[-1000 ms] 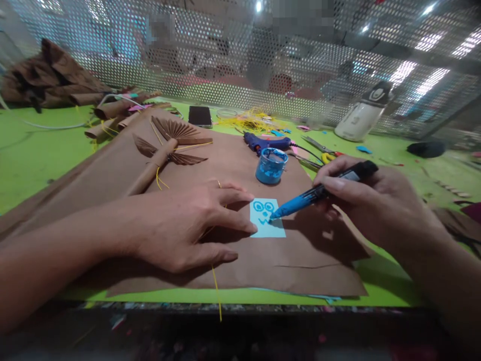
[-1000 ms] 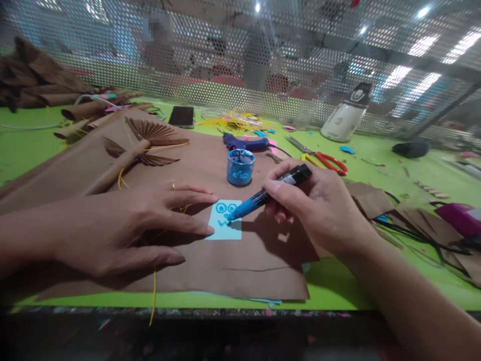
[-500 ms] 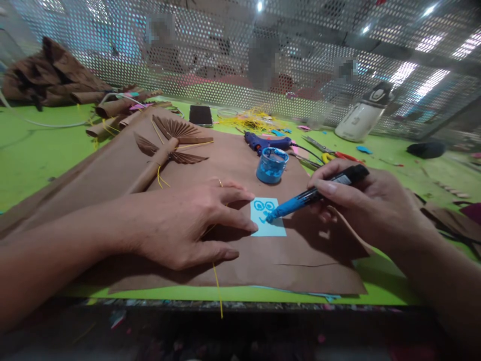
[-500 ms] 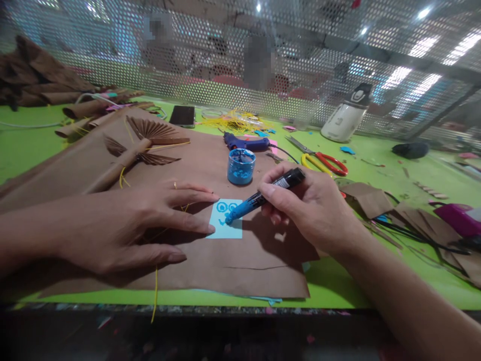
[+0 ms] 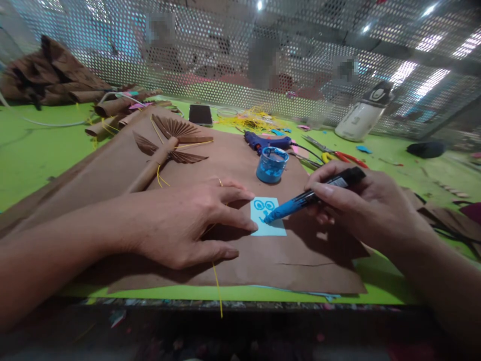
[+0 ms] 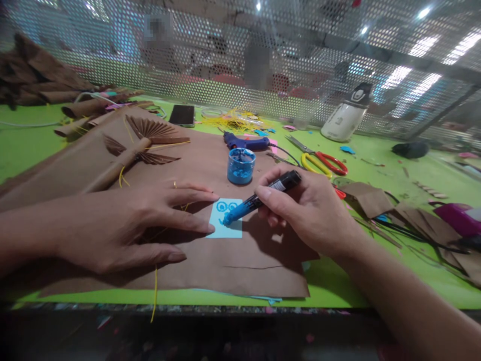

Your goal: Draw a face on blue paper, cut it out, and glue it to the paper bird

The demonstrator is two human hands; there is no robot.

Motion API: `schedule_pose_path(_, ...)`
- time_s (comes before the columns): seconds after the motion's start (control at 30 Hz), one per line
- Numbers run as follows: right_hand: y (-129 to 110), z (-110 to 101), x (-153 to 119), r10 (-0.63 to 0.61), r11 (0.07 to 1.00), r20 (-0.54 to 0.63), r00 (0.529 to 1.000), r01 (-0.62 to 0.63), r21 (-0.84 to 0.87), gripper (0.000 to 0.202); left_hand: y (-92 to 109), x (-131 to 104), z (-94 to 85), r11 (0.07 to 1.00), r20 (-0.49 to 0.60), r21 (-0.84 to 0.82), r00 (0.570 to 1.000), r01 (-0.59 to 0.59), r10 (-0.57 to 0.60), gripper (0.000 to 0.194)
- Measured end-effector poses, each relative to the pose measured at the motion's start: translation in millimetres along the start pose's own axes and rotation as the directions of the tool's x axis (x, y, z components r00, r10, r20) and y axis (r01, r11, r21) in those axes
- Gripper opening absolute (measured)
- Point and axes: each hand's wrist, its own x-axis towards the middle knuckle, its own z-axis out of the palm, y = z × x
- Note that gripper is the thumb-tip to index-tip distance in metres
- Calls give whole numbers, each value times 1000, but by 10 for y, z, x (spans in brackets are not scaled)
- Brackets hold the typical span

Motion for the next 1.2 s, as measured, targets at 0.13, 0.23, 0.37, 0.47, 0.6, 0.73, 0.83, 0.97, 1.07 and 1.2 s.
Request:
schedule_pose_path(0.13,3,-7,0,3,1000,8,1000,-3,1,17,-3,-2,1,1000,11,4,1000,10,-10,32)
schedule_pose_path(0.23,25,-23,14,13,1000,-6,1000,-13,12,19,-8,-7,1,1000,24,5,1000,18,-18,33)
schedule_pose_path(0.37,27,-23,23,4,999,-13,1000,-3,39,19,-12,-8,4,1000,19,2,1000,12,-12,33)
schedule_pose_path(0.47,3,-13,17,7,997,-26,1000,-5,72,20,-11,-7,6,1000,18,3,1000,11,-11,33)
schedule_pose_path(0.6,-19,-15,12,9,997,-61,998,-5,72,19,-11,-6,2,1000,28,9,1000,9,-9,33)
schedule_pose_path(0.73,-10,-17,10,8,999,-47,999,-6,42,19,-11,-6,0,1000,14,1,1000,-4,4,33)
schedule_pose_path(0.83,-4,-9,3,0,1000,-25,1000,1,24,19,-6,-9,5,1000,8,2,1000,2,-2,32)
schedule_pose_path(0.97,-10,3,-8,1,1000,-1,1000,-1,-15,18,-4,-15,13,1000,4,9,1000,14,-14,33)
schedule_pose_path(1.07,-7,5,-7,10,1000,-13,1000,-10,-5,18,-7,-13,12,1000,1,-6,1000,6,-6,32)
schedule_pose_path(1.2,13,-1,5,3,1000,-35,999,-3,8,18,-9,-6,7,1000,-3,-13,1000,-2,2,32)
